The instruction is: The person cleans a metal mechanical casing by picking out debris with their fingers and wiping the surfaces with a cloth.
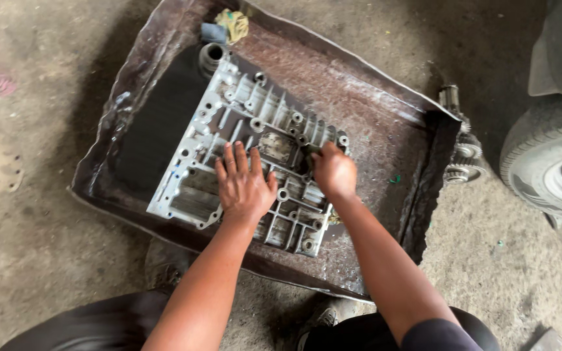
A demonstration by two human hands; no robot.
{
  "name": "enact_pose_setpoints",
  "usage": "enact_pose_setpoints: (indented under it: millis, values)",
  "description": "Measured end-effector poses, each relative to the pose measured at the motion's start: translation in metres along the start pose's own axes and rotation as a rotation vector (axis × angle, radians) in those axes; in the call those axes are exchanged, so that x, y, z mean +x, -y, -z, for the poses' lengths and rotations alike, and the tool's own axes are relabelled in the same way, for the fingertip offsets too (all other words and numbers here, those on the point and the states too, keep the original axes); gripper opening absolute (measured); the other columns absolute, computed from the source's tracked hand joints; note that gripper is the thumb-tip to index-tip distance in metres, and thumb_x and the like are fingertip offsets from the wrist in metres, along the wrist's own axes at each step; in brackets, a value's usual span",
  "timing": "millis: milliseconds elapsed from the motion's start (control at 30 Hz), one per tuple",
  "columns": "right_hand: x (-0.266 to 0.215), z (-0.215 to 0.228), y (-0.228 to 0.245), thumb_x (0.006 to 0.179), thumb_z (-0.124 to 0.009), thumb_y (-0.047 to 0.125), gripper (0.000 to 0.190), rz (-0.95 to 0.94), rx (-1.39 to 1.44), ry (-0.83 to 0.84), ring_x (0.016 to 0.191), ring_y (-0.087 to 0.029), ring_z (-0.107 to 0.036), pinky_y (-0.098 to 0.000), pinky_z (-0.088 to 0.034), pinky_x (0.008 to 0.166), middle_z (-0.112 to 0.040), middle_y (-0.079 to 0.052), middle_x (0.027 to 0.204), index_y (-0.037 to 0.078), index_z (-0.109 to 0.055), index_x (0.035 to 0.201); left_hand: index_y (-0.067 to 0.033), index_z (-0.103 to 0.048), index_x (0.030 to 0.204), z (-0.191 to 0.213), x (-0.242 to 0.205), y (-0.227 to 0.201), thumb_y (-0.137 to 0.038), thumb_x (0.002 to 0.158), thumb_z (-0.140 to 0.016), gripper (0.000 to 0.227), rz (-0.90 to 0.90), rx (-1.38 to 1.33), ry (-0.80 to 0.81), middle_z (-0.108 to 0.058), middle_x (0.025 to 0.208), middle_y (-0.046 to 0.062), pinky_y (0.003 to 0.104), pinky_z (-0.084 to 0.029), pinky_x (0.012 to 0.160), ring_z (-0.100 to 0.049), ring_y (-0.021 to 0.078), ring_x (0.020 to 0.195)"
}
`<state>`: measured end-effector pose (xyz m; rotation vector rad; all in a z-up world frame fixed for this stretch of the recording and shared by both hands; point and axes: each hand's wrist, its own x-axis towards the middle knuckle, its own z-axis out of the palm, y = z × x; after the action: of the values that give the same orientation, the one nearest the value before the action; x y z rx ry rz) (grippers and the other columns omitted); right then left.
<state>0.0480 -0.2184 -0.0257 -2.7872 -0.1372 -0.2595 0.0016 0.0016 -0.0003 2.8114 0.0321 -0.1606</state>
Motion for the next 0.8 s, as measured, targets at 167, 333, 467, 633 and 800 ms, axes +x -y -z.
enact_pose_setpoints:
  millis: [167,333,467,633,800]
  values:
    - [-0.004,0.008,-0.026,0.087,-0.072,0.015,0.017,-0.254,0.037,0.163,0.082,-0.043,-0.070,-0.0508,-0.055,0.074,-0.072,-0.023,0.086,0.001,-0.067,0.094,-0.0036,-0.045,0.149,-0.001,-0.002,-0.001,-0.050,0.095,-0.052,0.072,-0.006,-0.008,0.005,-0.032,0.159,0.027,0.059,-0.018,0.119,-0.020,0.0429,0.151]
    - [0.005,0.014,-0.014,0.086,-0.076,0.020,0.025,-0.236,0.161,0.080,0.086,-0.040,-0.073,-0.0481,-0.056,0.076,-0.073,-0.022,0.091,0.001,-0.069,0.101,-0.0024,-0.045,0.149,-0.001,0.000,0.001,-0.050,0.095,-0.052,0.072,-0.009,-0.006,0.003,-0.031,0.159,0.028,0.059,-0.017,0.119,-0.020,0.0434,0.151]
    - [0.017,0.016,-0.003,0.093,-0.071,0.022,0.022,-0.131,0.012,0.139,0.086,-0.042,-0.072,-0.0508,-0.055,0.078,-0.073,-0.023,0.093,0.002,-0.068,0.102,-0.0023,-0.045,0.148,-0.003,-0.001,0.001,-0.050,0.095,-0.052,0.072,-0.012,0.005,-0.002,-0.032,0.160,0.027,0.059,-0.017,0.120,-0.020,0.0432,0.152]
    - [0.032,0.017,-0.013,0.097,-0.071,0.030,0.028,-0.123,-0.204,0.361,0.084,-0.045,-0.070,-0.0543,-0.054,0.076,-0.072,-0.026,0.087,0.003,-0.069,0.090,-0.0032,-0.045,0.149,0.000,-0.001,0.001,-0.050,0.095,-0.051,0.072,-0.002,0.003,-0.004,-0.031,0.161,0.026,0.059,-0.018,0.120,-0.020,0.0423,0.152]
    - [0.022,0.003,-0.005,0.098,-0.067,0.029,0.028,-0.011,-0.043,0.166,0.075,-0.042,-0.071,-0.0525,-0.055,0.070,-0.072,-0.022,0.082,0.003,-0.063,0.089,-0.0038,-0.042,0.150,0.000,0.001,0.002,-0.052,0.095,-0.048,0.073,-0.003,0.001,0.039,-0.029,0.160,0.027,0.059,-0.017,0.119,-0.018,0.0427,0.151]
